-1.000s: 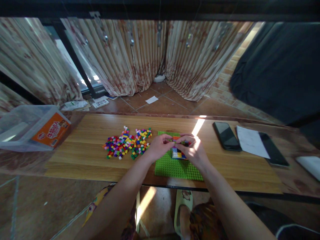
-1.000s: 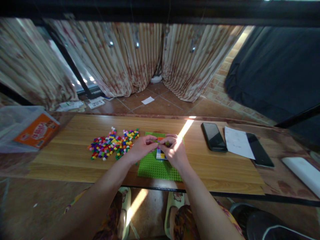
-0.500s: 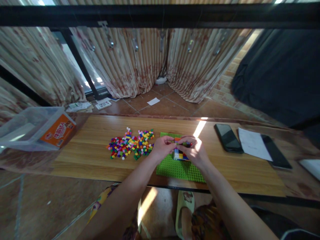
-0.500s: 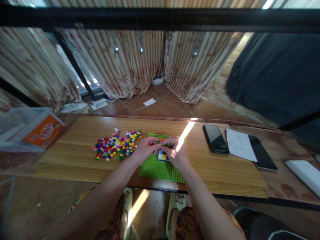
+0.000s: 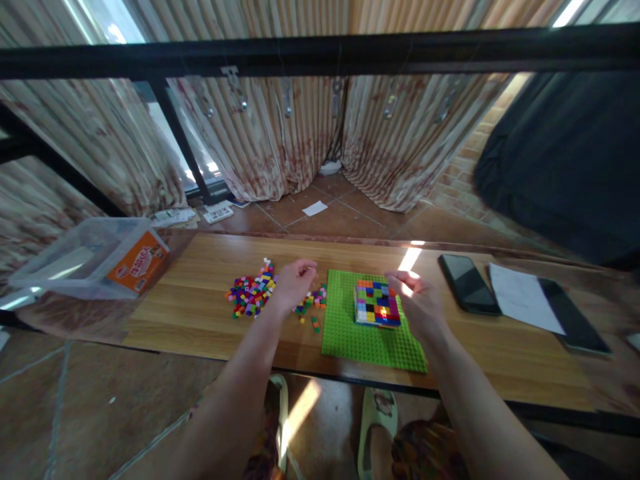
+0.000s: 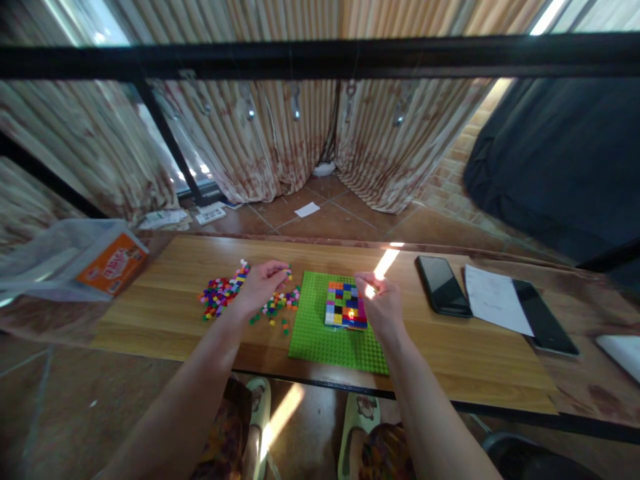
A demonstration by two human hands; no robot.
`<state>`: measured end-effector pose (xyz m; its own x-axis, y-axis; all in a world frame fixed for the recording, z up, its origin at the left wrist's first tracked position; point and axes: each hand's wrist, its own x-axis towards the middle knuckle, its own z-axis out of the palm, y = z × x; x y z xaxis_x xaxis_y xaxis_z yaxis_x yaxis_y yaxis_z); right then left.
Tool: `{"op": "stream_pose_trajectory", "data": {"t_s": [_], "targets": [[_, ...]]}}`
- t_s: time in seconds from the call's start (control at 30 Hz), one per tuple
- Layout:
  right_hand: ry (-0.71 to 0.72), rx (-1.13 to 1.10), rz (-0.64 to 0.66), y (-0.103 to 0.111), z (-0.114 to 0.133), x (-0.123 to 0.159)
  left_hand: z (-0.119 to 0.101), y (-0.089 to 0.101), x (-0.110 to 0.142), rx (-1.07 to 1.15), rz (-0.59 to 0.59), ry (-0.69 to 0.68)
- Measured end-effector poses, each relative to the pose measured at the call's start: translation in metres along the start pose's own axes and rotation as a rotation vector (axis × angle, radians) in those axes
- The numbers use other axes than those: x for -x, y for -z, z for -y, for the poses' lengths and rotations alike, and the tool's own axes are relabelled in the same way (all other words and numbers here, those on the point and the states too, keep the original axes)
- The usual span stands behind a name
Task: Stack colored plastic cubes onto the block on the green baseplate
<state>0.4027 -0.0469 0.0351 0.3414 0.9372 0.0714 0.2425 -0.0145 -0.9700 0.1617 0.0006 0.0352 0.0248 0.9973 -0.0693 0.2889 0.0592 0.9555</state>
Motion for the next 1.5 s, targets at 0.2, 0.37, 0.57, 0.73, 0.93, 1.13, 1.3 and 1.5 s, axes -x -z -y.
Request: {"op": "stream_pose_trajectory", "data": {"t_s": [0.2,0.37,0.57,0.73,0.93,1.13,1.3,1.5], "targets": [[0.049,0.088,0.071,0.000,-0.006,-0.002,0.006,0.058,-0.009,-0.544,-0.144,-0.072],[0.031,0.080,0.076,-0.003,-0.009,-0.001,0.007,0.053,-0.006,-0.755,-0.025,-0.112],[0.064,0.117,0.072,-0.004,-0.013,0.000,0.007,0.037,-0.006,-0.847,0.002,-0.135],[0.083,0.141,0.081,-0.003,-0.014,0.000,0.006,0.030,-0.004,-0.934,0.064,-0.210],[0.058,0.155,0.099,-0.003,-0.010,0.000,0.006,0.028,-0.002,-0.952,0.070,-0.198],[0.065,0.154,0.099,-0.003,-0.012,0.000,0.006,0.027,-0.002,-0.974,0.062,-0.181],[0.061,0.174,0.090,-0.004,-0.008,0.001,0.007,0.027,-0.002,-0.951,0.081,-0.225],[0.072,0.191,0.087,-0.004,-0.006,0.002,0.009,0.024,-0.004,-0.959,0.122,-0.249]]}}
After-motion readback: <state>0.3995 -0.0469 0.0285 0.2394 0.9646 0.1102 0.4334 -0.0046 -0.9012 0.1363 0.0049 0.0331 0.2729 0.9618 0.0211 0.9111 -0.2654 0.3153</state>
